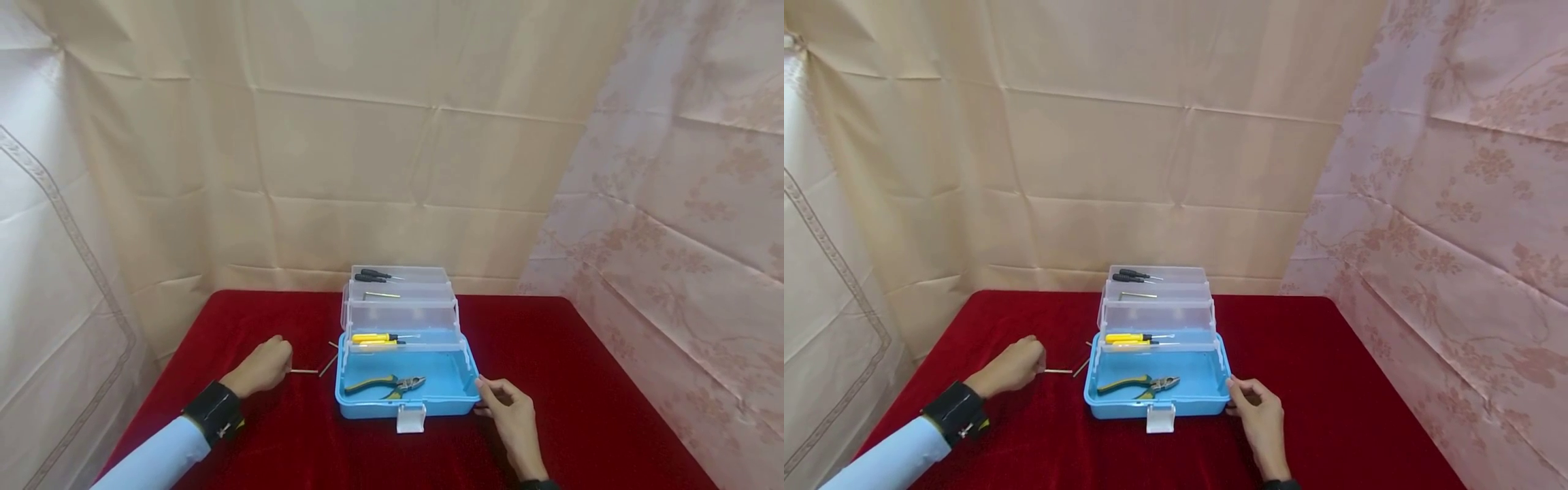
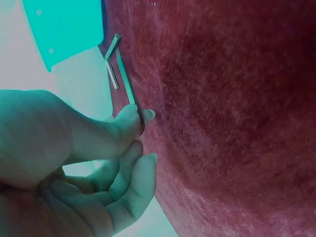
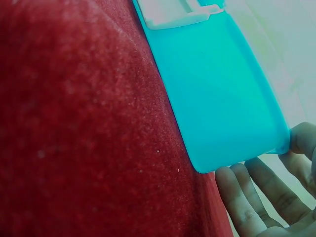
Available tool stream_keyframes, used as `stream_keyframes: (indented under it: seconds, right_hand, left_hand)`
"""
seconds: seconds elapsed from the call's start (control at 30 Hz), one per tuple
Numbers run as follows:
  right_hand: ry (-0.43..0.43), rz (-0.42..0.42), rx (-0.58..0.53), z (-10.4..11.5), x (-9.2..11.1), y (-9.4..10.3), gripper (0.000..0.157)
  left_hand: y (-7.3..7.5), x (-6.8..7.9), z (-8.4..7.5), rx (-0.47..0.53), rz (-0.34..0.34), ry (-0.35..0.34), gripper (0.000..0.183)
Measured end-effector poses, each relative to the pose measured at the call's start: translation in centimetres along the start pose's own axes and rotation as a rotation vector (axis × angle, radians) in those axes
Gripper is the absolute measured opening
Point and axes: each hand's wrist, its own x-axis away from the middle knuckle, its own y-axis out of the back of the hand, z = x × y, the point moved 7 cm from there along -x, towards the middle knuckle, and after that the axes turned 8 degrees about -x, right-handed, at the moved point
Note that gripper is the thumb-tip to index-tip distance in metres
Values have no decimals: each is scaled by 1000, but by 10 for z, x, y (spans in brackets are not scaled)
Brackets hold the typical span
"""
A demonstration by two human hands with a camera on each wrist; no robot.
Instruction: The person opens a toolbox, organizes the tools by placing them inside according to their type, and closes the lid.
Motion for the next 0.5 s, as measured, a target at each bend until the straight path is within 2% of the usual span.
stream_keyframes:
  seconds: [0.3,0.5]
  right_hand:
    - [-4,-8,8,-1,0,2,36]
    - [-3,-5,15,-2,0,1,36]
  left_hand:
    - [-6,2,0,19,31,-23,21]
    - [-4,1,5,14,43,41,22]
